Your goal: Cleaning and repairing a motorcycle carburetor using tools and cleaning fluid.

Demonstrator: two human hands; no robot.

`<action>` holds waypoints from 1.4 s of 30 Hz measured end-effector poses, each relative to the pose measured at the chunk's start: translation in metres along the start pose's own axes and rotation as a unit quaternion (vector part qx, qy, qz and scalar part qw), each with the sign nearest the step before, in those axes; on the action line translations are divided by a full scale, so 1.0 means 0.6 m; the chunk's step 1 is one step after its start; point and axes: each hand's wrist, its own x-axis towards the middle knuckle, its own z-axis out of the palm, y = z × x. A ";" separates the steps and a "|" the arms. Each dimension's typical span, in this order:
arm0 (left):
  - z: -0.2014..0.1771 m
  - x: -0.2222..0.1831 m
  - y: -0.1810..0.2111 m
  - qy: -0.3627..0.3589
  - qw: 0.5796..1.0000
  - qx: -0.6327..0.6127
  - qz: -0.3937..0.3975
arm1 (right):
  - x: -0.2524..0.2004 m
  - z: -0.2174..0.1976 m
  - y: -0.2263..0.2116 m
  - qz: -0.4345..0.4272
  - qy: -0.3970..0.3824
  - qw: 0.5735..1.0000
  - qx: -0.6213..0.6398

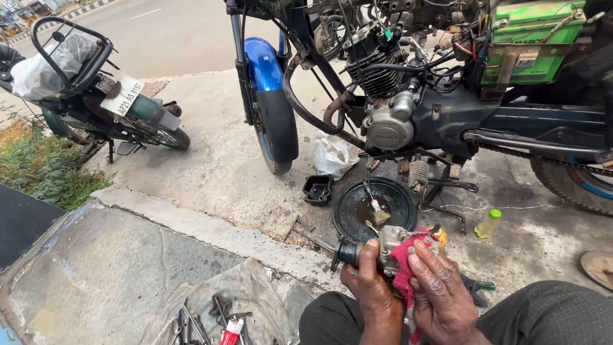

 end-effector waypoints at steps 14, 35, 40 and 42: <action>-0.019 -0.036 0.029 -0.157 0.921 0.271 0.230 | 0.120 -0.076 -0.012 -0.066 -0.167 0.983 -0.032; -0.037 -0.042 0.096 -0.298 0.805 0.382 0.342 | 0.092 -0.078 0.009 -0.054 -0.352 0.934 -0.035; -0.039 -0.023 0.060 -0.349 0.773 0.377 0.373 | 0.145 -0.054 0.036 0.136 -0.567 0.811 -0.056; -0.046 -0.017 0.047 -0.316 0.822 0.398 0.258 | 0.114 -0.064 0.027 0.012 -0.491 0.871 -0.022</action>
